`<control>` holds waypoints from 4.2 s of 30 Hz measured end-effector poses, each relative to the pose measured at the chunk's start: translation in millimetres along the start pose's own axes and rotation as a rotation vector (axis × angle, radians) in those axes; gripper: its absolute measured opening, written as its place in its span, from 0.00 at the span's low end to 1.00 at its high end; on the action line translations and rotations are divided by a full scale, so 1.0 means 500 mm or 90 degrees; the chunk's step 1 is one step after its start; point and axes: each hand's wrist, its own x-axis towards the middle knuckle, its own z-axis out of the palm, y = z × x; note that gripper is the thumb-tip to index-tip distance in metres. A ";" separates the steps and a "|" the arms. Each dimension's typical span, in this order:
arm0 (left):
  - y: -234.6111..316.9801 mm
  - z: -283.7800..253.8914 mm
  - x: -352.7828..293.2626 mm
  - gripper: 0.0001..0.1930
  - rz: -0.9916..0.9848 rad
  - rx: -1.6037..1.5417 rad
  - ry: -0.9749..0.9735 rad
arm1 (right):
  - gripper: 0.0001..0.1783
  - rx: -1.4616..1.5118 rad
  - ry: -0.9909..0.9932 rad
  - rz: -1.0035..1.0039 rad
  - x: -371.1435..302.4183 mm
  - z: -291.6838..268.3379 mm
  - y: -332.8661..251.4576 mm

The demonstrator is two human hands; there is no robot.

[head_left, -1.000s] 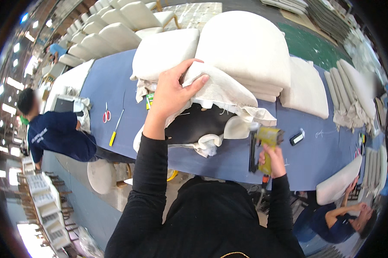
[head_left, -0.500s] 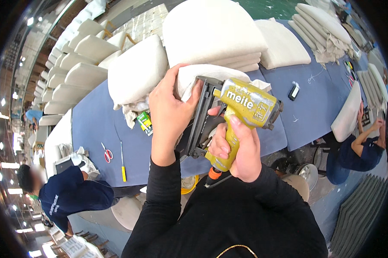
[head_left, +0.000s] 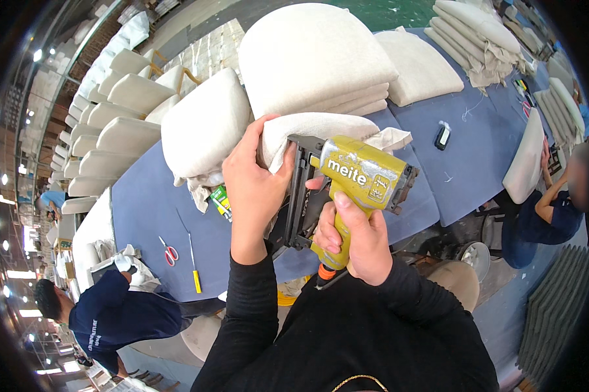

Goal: The person staples fabric onto foam cushions using a staple gun. They repeatedly pick up cushions, align the fabric, and secure it with staples. The person also uses a screwdriver to pry open seams and scissors to trim excess fabric from the cushions.

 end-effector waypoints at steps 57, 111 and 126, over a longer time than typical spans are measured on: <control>0.023 0.307 0.181 0.46 -0.116 0.159 -0.109 | 0.59 -0.912 0.589 0.076 0.445 -1.252 -0.242; -0.166 0.088 -0.094 0.38 -0.200 0.119 0.186 | 0.47 -0.669 -0.249 -0.405 -0.056 -0.561 -0.035; -0.143 0.154 -0.098 0.30 -0.240 0.096 0.189 | 0.34 -0.745 0.066 -0.229 -0.089 -0.708 -0.051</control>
